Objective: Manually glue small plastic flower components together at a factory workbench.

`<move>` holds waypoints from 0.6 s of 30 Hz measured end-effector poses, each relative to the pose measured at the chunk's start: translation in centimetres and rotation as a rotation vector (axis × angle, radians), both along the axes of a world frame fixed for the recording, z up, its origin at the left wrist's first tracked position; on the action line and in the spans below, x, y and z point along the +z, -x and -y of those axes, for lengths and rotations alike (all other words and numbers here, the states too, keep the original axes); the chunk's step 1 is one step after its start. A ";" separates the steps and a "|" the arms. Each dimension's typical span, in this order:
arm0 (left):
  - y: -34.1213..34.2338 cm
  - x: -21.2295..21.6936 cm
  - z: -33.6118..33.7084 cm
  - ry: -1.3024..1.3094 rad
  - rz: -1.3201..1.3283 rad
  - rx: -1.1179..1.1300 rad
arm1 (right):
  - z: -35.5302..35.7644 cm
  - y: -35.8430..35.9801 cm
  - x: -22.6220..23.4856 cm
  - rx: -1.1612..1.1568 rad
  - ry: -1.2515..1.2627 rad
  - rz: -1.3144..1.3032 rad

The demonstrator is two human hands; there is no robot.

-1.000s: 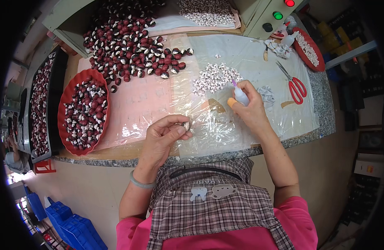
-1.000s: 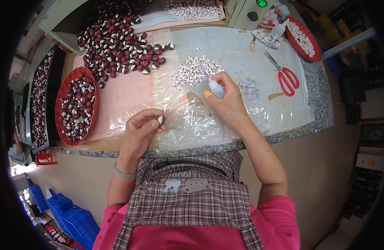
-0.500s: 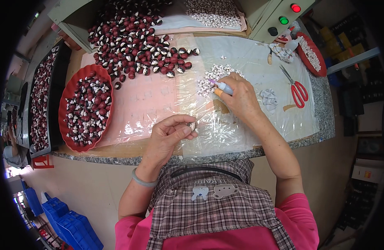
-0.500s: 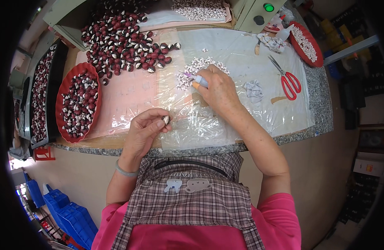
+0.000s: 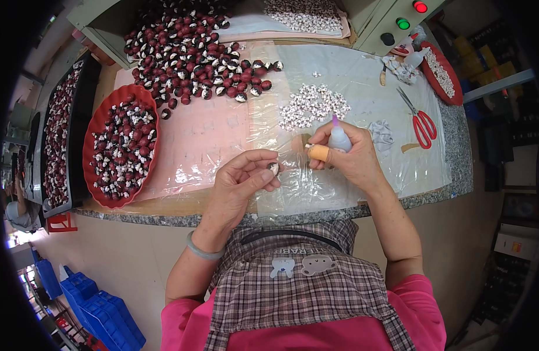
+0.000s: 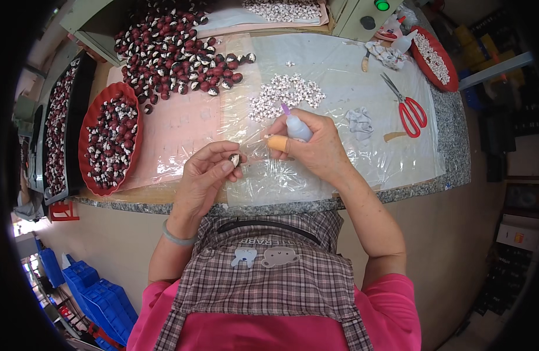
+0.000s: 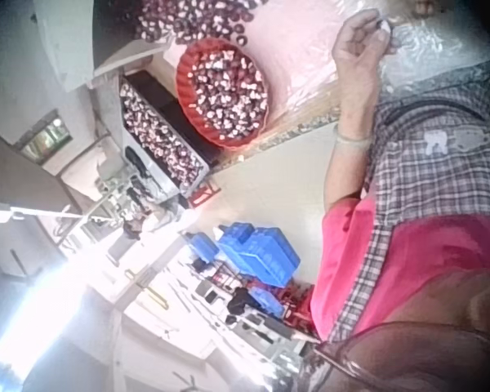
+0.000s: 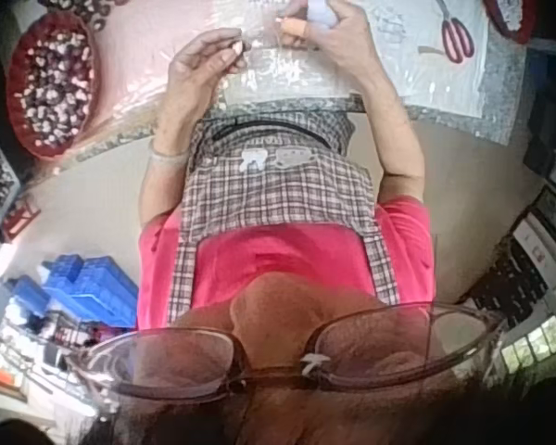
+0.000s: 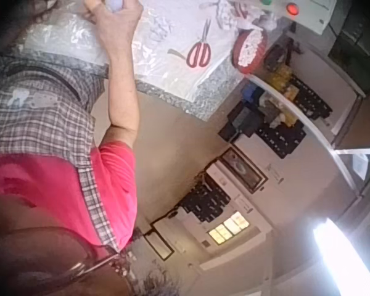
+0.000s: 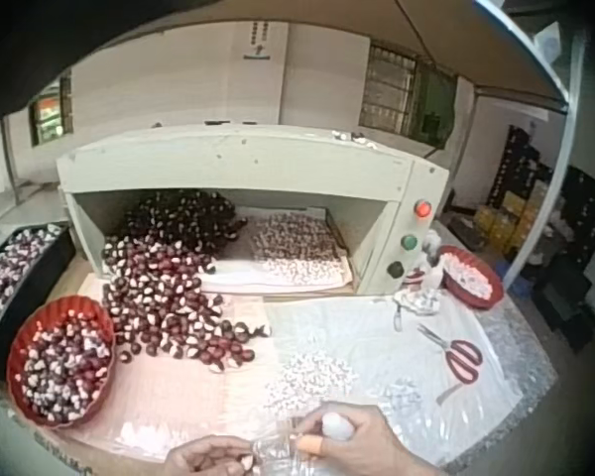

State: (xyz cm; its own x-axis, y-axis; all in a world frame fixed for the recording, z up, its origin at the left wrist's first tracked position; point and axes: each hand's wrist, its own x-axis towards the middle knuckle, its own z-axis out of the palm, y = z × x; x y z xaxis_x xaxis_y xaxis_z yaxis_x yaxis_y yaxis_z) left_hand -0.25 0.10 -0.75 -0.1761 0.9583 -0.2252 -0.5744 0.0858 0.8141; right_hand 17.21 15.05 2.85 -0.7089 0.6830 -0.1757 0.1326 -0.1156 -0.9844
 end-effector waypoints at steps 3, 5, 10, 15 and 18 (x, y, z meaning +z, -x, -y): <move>-0.5 -0.4 -0.1 -0.029 0.020 -0.014 | 0.9 -0.6 -0.7 0.015 -0.007 -0.087; -0.9 -0.4 -0.1 -0.021 0.029 -0.005 | 1.5 -0.9 -0.7 0.024 0.025 -0.091; -1.3 -0.6 -0.2 -0.011 -0.007 0.004 | 3.0 -0.8 -0.5 0.001 0.038 -0.079; -1.5 -0.6 0.0 0.001 -0.113 0.007 | 3.8 -0.4 -0.5 0.020 -0.055 -0.037; -1.6 -0.7 0.0 -0.014 -0.157 0.000 | 4.1 -0.2 -0.5 0.016 -0.064 -0.020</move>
State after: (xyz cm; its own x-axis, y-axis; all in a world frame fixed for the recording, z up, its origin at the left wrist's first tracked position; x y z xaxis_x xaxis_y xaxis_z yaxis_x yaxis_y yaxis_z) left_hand 1.37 0.07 -1.41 -0.2078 0.9612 -0.1817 -0.4400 0.0740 0.8949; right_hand 17.44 11.00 2.31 -0.7225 0.6812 -0.1178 0.1142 -0.0505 -0.9922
